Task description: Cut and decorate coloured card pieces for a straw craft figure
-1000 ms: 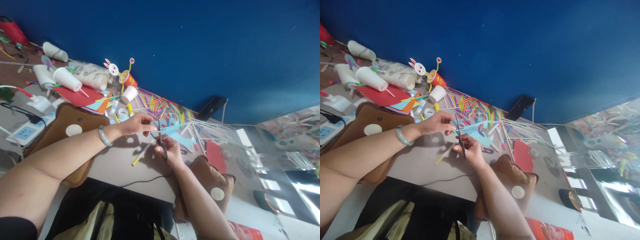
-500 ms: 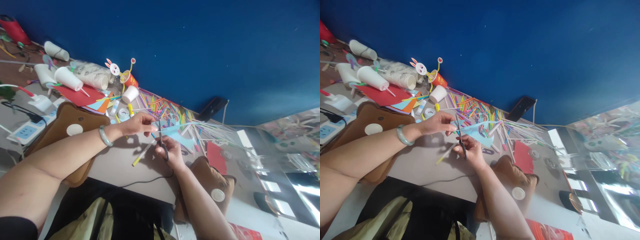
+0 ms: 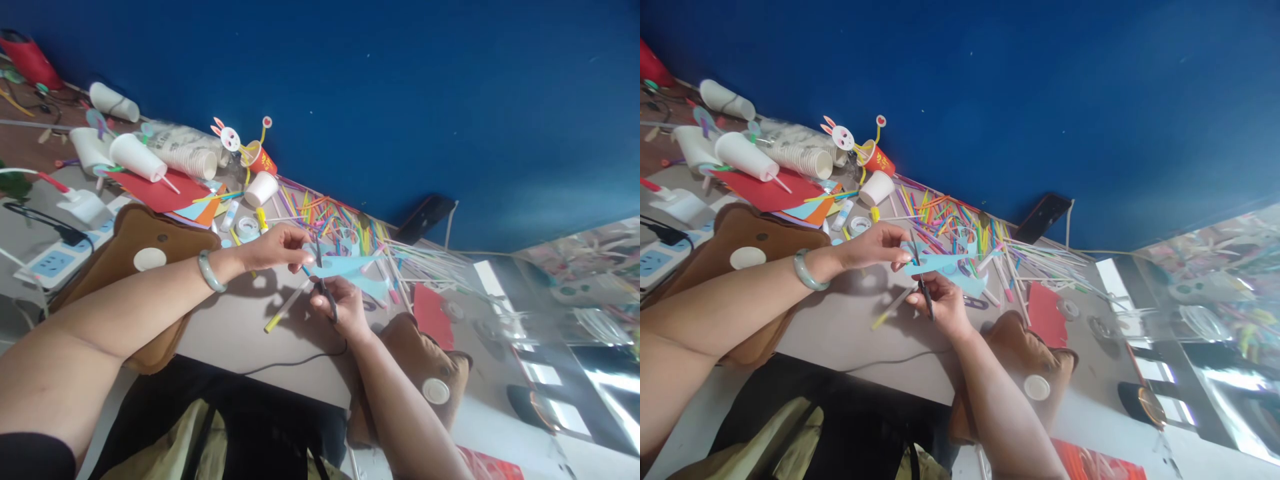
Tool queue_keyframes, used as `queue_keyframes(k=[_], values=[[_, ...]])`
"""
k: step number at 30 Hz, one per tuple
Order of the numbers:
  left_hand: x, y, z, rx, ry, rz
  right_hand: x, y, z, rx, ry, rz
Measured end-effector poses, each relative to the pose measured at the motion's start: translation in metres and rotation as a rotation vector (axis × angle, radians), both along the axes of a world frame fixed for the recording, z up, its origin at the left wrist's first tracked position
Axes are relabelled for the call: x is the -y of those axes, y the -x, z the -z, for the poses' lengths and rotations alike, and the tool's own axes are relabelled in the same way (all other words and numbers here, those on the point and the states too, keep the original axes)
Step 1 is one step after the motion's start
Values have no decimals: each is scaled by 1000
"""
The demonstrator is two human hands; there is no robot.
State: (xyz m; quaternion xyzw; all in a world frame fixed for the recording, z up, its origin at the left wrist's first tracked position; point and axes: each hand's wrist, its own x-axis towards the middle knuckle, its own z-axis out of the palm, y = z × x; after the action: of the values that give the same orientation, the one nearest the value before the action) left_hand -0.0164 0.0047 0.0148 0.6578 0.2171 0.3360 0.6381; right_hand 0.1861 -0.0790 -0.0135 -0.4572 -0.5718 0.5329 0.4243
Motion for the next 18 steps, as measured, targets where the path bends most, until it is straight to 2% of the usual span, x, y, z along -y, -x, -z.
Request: queue_keyframes(k=[11, 15, 18], values=[[0, -1, 0, 45, 17, 3, 0, 2, 1, -2, 11, -2], [0, -2, -2, 77, 37, 4, 1, 1, -6, 138, 50, 28], [-1, -2, -1, 75, 27, -3, 0, -1, -12, 279, 36, -33]])
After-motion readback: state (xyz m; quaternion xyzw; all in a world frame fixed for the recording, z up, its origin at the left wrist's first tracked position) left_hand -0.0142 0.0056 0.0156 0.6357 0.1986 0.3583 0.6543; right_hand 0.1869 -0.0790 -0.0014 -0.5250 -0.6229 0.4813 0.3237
